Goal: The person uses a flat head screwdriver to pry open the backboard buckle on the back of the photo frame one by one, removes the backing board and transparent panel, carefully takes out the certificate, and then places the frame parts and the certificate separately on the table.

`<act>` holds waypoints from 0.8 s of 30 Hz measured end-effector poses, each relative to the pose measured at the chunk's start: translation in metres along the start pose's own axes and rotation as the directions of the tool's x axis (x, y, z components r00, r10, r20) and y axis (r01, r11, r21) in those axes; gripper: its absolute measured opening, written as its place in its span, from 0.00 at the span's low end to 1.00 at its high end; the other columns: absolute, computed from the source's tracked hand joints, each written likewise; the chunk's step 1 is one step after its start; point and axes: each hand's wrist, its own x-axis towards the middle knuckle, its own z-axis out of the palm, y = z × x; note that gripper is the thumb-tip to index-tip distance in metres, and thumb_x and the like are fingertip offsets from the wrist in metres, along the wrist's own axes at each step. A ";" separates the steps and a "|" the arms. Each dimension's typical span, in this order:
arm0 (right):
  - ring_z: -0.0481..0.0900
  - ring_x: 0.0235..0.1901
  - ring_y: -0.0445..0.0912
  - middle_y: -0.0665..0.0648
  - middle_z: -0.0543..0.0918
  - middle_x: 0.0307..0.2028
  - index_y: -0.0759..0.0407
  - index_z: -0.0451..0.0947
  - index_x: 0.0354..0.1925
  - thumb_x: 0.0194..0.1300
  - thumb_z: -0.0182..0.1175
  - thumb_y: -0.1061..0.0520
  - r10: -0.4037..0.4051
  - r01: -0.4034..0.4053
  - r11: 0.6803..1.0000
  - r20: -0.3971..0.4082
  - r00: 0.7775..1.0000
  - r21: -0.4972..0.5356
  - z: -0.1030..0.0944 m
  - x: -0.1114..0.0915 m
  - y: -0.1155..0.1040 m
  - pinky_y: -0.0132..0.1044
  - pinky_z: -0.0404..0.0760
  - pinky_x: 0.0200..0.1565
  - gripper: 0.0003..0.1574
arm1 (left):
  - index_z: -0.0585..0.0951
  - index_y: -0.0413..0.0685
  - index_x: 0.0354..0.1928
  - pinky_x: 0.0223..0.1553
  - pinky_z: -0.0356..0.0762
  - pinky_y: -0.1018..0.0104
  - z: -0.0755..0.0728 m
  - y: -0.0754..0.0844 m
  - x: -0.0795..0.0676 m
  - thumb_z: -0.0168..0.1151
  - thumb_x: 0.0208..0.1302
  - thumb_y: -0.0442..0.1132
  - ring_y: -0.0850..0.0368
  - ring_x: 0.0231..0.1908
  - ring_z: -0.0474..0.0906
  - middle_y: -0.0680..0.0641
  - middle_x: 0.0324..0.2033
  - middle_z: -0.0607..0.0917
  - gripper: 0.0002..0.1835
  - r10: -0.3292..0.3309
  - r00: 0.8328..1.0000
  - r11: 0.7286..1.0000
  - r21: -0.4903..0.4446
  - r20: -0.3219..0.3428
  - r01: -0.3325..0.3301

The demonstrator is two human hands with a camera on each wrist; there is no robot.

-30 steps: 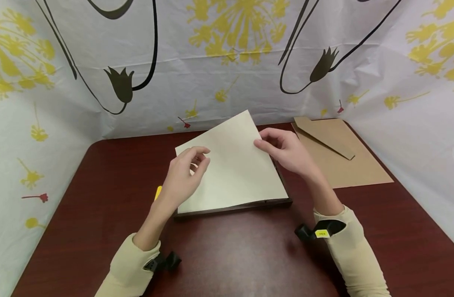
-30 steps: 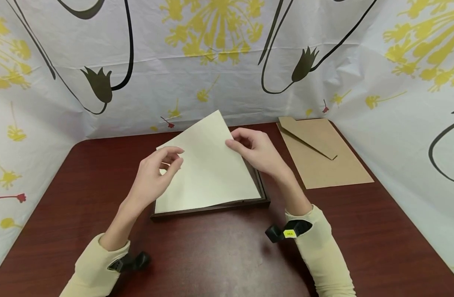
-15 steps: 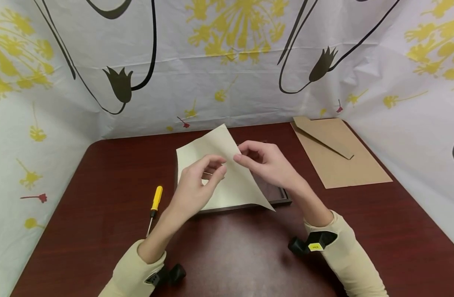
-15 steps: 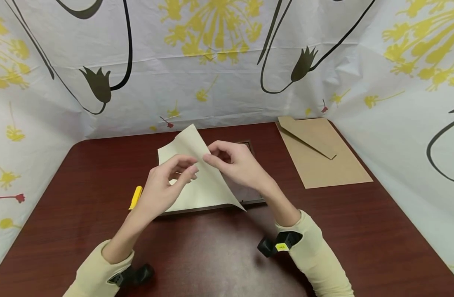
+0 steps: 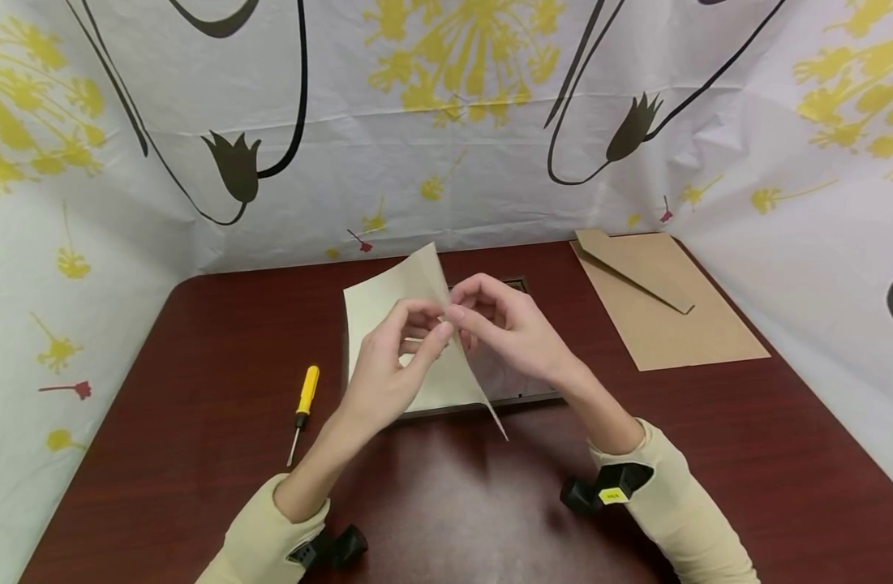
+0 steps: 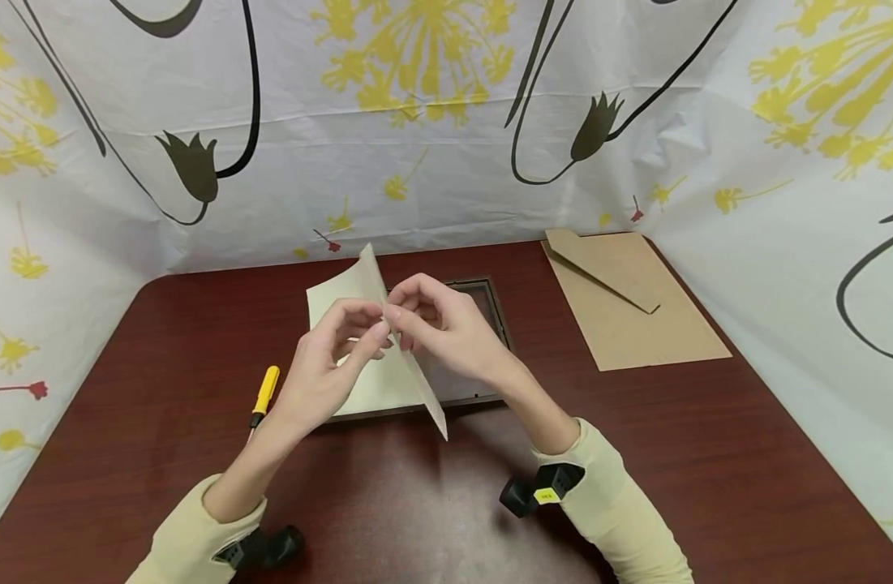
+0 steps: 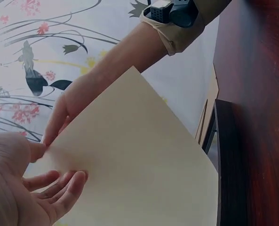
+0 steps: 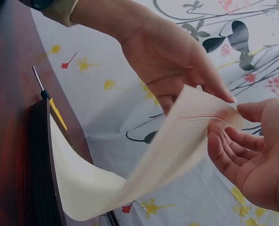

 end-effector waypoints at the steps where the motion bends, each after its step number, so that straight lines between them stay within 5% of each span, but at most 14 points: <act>1: 0.79 0.25 0.53 0.58 0.81 0.30 0.63 0.76 0.48 0.74 0.58 0.63 -0.006 0.006 1.000 0.001 1.000 0.003 0.001 0.000 0.000 0.40 0.79 0.30 0.06 | 0.76 0.39 0.53 0.43 0.83 0.64 0.000 0.000 0.000 0.61 0.73 0.36 0.55 0.41 0.82 0.44 0.43 0.83 0.12 -0.001 1.000 1.000 -0.014 0.004 0.001; 18: 0.82 0.35 0.49 0.58 0.81 0.38 0.68 0.74 0.53 0.68 0.59 0.72 -0.112 0.112 0.993 -0.024 0.993 -0.029 0.012 -0.004 -0.005 0.36 0.81 0.38 0.15 | 0.75 0.37 0.53 0.39 0.84 0.59 0.002 -0.001 0.000 0.63 0.71 0.33 0.50 0.39 0.82 0.41 0.43 0.79 0.13 -0.051 0.995 0.984 -0.174 -0.083 0.036; 24: 0.82 0.33 0.48 0.58 0.81 0.36 0.67 0.76 0.54 0.70 0.59 0.70 -0.077 0.075 0.996 -0.039 0.996 -0.046 0.012 -0.003 -0.004 0.40 0.84 0.36 0.14 | 0.80 0.34 0.50 0.40 0.84 0.62 -0.002 -0.005 0.001 0.62 0.71 0.31 0.51 0.35 0.83 0.40 0.39 0.82 0.09 -0.030 0.989 0.995 -0.099 -0.144 0.016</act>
